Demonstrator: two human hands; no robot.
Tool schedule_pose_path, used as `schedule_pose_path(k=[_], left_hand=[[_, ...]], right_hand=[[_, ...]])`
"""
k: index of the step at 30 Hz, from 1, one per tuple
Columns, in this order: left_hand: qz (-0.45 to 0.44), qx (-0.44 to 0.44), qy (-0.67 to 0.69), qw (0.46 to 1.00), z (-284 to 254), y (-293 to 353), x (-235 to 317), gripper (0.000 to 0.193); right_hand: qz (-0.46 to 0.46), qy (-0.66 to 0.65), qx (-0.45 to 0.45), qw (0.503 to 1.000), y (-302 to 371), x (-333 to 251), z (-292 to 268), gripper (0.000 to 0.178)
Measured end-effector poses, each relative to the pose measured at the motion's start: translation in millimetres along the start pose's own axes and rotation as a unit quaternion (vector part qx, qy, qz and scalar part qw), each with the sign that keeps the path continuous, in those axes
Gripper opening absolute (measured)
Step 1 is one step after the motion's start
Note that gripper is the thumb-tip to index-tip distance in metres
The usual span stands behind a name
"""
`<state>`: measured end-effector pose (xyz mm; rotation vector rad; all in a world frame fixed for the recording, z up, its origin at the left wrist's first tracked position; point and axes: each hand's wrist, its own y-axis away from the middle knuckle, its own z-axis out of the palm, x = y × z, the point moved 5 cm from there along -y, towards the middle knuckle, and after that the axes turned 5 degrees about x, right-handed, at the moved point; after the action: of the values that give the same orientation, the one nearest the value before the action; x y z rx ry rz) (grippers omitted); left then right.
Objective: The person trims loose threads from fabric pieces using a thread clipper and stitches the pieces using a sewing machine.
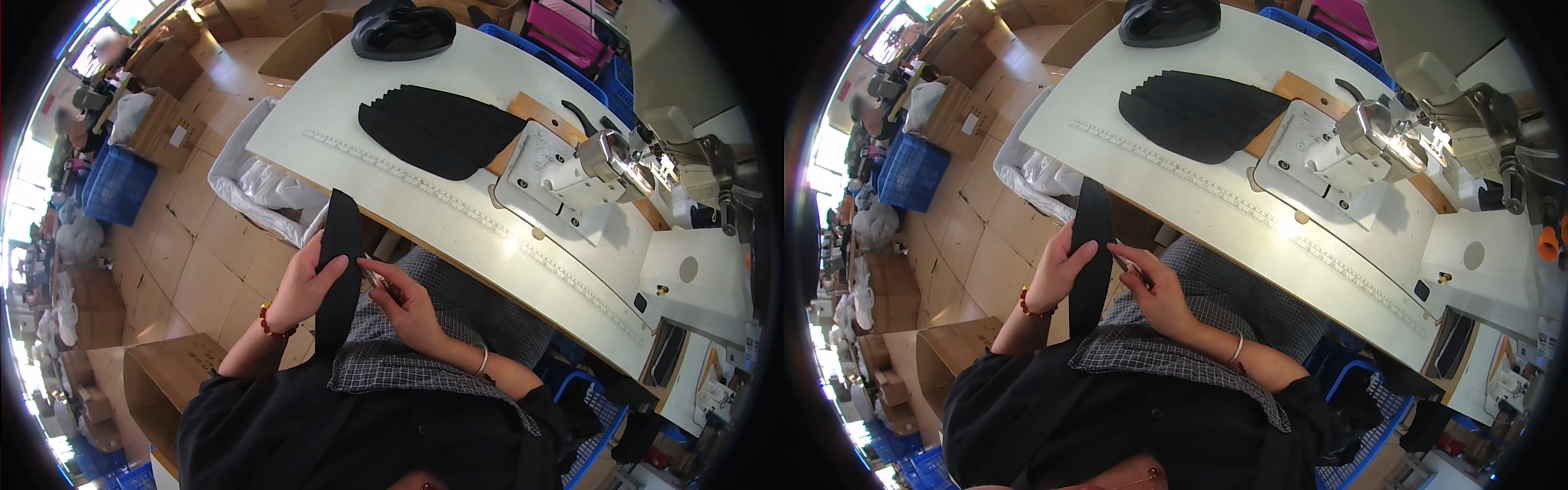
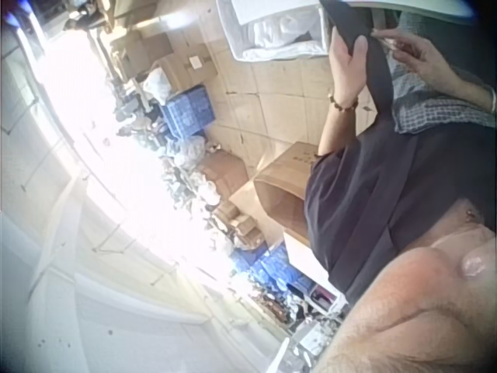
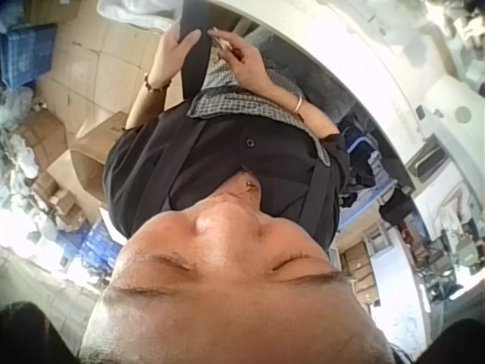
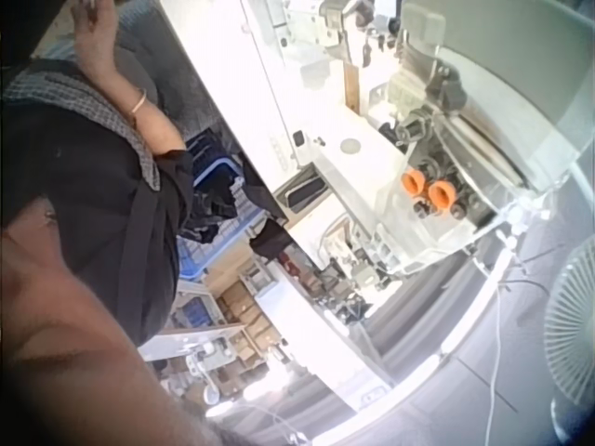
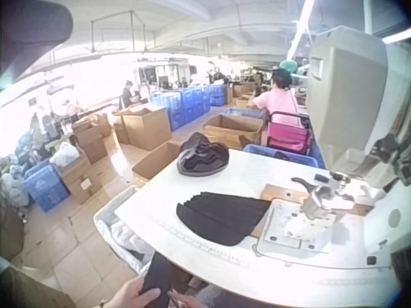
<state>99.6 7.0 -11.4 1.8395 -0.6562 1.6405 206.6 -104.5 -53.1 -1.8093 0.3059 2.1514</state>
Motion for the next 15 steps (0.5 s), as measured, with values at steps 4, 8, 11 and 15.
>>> schedule_pose_path(k=[4, 8, 11, 15], left_hand=[[-0.010, -0.014, 0.013, 1.000, -1.4, -0.9, -2.7, 0.031], [-0.022, -0.036, 0.007, 0.999, -5.2, 0.5, -4.8, 0.032], [-0.015, -0.045, 0.007, 0.999, -6.4, 0.7, -5.0, 0.032], [-0.050, -0.053, 0.002, 0.997, -4.6, 1.5, -4.9, 0.034]], right_hand=[[0.050, -0.003, 0.005, 0.999, 0.8, 2.9, -2.2, 0.041], [0.112, -0.152, 0.034, 0.982, -1.5, 7.9, -7.6, 0.043], [0.150, -0.218, -0.025, 0.964, 0.9, -0.3, 1.4, 0.048], [0.163, -0.235, -0.071, 0.956, 1.2, 11.6, 6.0, 0.052]])
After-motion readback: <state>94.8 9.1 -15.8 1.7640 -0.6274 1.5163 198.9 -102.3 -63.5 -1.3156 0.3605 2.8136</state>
